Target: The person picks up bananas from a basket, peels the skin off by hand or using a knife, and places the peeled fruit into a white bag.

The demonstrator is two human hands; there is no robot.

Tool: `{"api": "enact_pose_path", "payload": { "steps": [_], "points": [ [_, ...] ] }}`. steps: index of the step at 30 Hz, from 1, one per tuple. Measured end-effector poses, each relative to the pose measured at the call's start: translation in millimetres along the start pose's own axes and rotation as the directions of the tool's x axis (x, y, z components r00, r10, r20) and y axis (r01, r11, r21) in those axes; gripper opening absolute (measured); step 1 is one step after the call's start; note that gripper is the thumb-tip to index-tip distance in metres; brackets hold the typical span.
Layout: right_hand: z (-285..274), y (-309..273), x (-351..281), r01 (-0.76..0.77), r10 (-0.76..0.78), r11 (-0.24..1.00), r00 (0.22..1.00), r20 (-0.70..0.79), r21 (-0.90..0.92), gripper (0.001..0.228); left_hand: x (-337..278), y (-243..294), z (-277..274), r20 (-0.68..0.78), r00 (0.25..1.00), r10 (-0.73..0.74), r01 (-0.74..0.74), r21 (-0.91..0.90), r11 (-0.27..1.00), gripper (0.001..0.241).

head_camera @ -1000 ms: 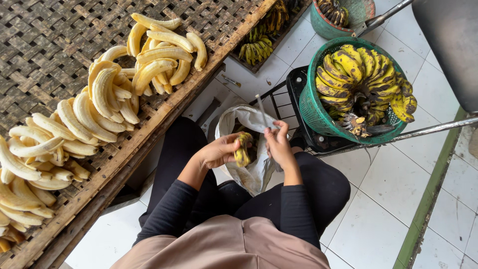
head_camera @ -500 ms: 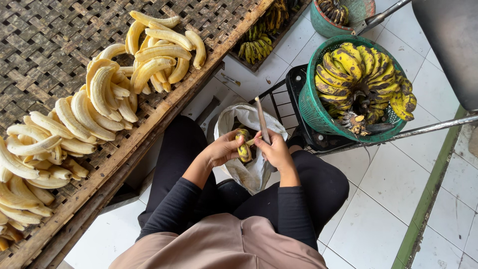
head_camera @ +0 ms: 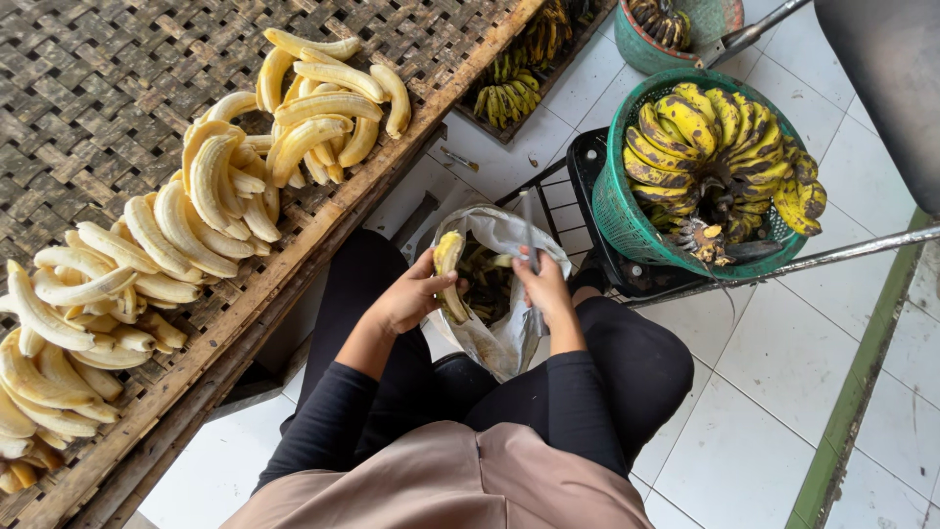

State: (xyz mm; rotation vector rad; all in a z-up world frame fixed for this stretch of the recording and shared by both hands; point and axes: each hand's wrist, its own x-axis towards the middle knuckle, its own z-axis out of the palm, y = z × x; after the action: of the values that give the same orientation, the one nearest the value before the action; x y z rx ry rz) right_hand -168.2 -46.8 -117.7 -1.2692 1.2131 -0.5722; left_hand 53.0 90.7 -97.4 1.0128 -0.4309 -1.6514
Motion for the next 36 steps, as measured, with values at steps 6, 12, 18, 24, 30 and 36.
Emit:
{"api": "enact_pose_path", "payload": {
  "steps": [6, 12, 18, 24, 30, 36],
  "points": [
    [20.9, -30.2, -29.5, 0.08, -0.145, 0.94, 0.973, 0.177, 0.33, 0.03, 24.6, -28.4, 30.9, 0.014, 0.965, 0.263, -0.256, 0.282, 0.925, 0.059],
    [5.3, -32.9, -33.9, 0.203, -0.242, 0.932, 0.965, 0.099, 0.299, 0.025, 27.5, -32.6, 50.1, 0.029, 0.954, 0.299, -0.293, 0.312, 0.904, 0.046],
    [8.0, -44.9, -40.3, 0.217, -0.238, 0.917, 0.971, 0.024, 0.335, 0.018, 27.5, -25.6, 59.4, 0.045, 0.989, 0.143, -0.148, 0.128, 0.981, 0.039],
    [13.2, -63.2, -56.7, 0.275, -0.275, 0.93, 0.961, -0.034, 0.244, 0.021, 31.3, -24.9, 65.5, 0.069, 0.942, 0.33, -0.332, 0.355, 0.874, 0.046],
    [13.7, -58.2, -54.1, 0.186, -0.193, 0.935, 0.981, -0.007, 0.301, 0.02, 29.8, -32.5, 69.7, 0.056, 0.929, 0.365, -0.366, 0.264, 0.892, 0.058],
    [14.1, -42.9, -44.1, 0.07, -0.117, 0.877, 0.991, 0.07, 0.475, 0.014, 30.1, -37.8, 69.2, 0.049, 0.898, 0.437, -0.44, 0.064, 0.896, 0.05]
  ]
}}
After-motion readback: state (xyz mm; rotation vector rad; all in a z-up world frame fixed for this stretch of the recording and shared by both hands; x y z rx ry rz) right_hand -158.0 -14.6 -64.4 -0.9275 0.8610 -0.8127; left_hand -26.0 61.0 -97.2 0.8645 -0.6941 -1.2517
